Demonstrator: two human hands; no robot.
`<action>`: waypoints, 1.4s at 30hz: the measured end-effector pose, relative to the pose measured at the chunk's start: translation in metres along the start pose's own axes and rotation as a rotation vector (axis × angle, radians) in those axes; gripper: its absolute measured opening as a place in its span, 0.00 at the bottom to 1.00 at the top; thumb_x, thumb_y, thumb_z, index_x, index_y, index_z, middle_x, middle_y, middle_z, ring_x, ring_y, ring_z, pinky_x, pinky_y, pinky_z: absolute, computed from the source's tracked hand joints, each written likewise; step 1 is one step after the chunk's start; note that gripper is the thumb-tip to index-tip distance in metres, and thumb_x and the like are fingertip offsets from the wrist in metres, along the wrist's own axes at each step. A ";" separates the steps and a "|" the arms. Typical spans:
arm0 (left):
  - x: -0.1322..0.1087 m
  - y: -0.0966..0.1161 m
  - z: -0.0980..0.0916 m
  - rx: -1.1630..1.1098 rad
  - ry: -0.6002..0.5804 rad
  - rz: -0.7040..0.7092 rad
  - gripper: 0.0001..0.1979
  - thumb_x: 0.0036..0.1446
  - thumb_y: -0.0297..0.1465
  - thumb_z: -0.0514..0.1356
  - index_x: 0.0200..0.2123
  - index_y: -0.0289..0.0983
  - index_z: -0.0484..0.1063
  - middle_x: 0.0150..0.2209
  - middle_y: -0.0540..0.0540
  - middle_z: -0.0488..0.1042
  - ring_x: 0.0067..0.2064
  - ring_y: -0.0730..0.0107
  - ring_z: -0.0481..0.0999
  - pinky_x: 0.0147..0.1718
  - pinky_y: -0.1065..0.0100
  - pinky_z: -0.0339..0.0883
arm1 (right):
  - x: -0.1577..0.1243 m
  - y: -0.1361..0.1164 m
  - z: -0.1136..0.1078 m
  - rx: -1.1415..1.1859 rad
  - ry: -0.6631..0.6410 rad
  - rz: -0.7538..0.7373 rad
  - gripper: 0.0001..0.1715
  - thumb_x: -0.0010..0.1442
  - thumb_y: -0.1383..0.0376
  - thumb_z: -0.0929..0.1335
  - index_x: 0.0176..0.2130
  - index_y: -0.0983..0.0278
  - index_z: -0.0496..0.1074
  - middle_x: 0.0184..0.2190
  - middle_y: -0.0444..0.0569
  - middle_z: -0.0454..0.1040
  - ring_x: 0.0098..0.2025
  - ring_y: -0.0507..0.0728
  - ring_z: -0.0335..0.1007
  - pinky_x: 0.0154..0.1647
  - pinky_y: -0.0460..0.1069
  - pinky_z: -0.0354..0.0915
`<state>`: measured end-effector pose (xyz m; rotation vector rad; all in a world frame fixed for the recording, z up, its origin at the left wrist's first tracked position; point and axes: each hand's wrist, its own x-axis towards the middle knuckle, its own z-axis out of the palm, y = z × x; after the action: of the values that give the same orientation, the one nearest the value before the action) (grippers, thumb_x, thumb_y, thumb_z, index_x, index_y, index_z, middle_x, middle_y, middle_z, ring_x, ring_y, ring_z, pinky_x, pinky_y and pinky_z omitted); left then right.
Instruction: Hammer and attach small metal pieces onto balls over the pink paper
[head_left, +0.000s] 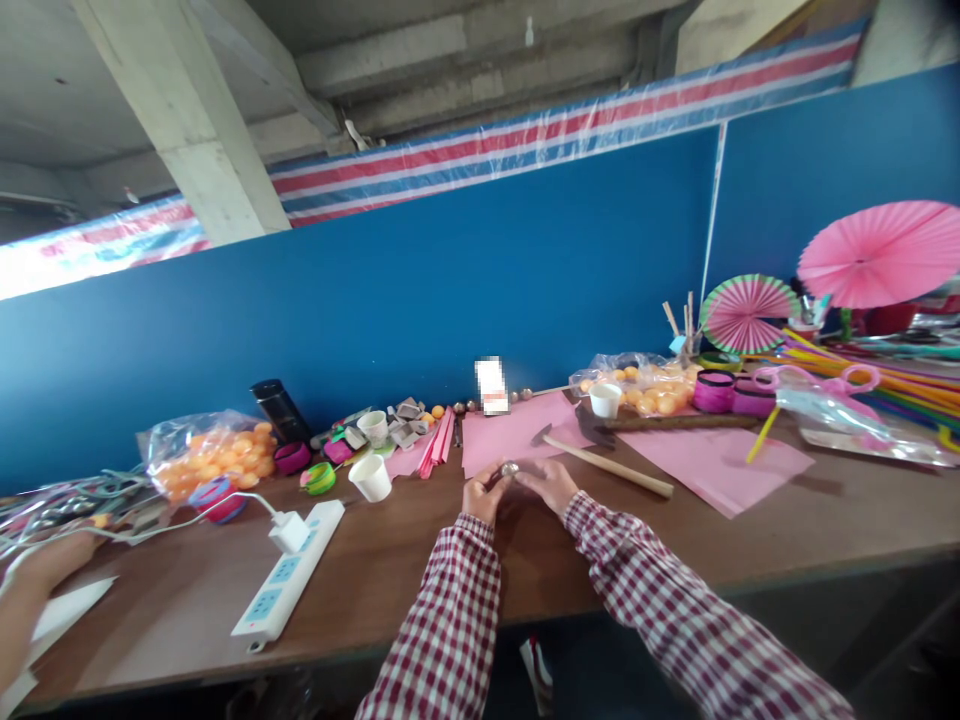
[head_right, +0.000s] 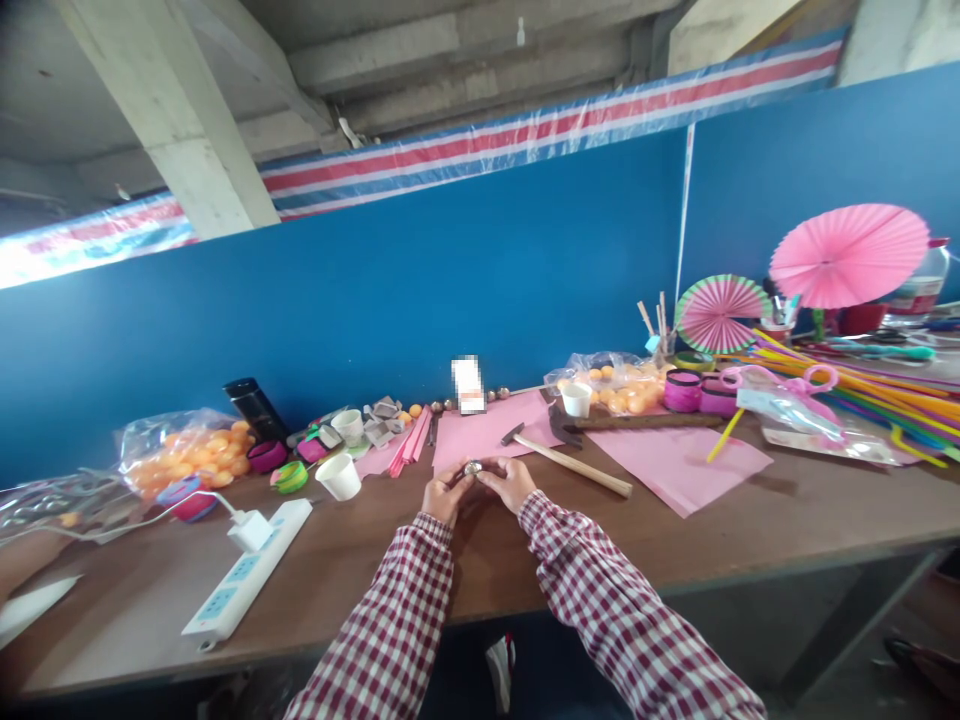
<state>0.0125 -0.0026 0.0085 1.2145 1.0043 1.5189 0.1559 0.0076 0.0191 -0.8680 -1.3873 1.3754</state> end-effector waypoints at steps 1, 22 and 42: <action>0.000 0.000 0.000 0.002 0.001 -0.006 0.21 0.37 0.30 0.64 0.39 0.33 0.71 0.40 0.41 0.73 0.45 0.59 0.69 0.48 0.57 0.58 | 0.000 -0.001 0.000 -0.002 0.000 0.000 0.24 0.41 0.57 0.69 0.39 0.65 0.70 0.33 0.49 0.74 0.36 0.58 0.69 0.31 0.50 0.68; -0.005 0.005 0.009 -0.258 -0.010 -0.128 0.21 0.36 0.32 0.64 0.38 0.32 0.70 0.34 0.41 0.75 0.37 0.61 0.73 0.40 0.57 0.65 | 0.001 0.000 0.003 -0.055 0.109 -0.090 0.19 0.45 0.58 0.67 0.37 0.65 0.70 0.32 0.49 0.74 0.34 0.56 0.69 0.32 0.49 0.67; -0.007 0.008 0.010 -0.251 0.004 -0.173 0.19 0.33 0.32 0.66 0.31 0.32 0.68 0.31 0.44 0.74 0.32 0.67 0.73 0.34 0.61 0.68 | 0.002 0.003 0.002 -0.007 0.000 -0.073 0.18 0.44 0.60 0.67 0.36 0.66 0.67 0.33 0.47 0.72 0.35 0.54 0.68 0.38 0.50 0.65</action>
<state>0.0218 -0.0107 0.0165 0.9251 0.8673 1.4613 0.1528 0.0086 0.0165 -0.8142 -1.4111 1.3152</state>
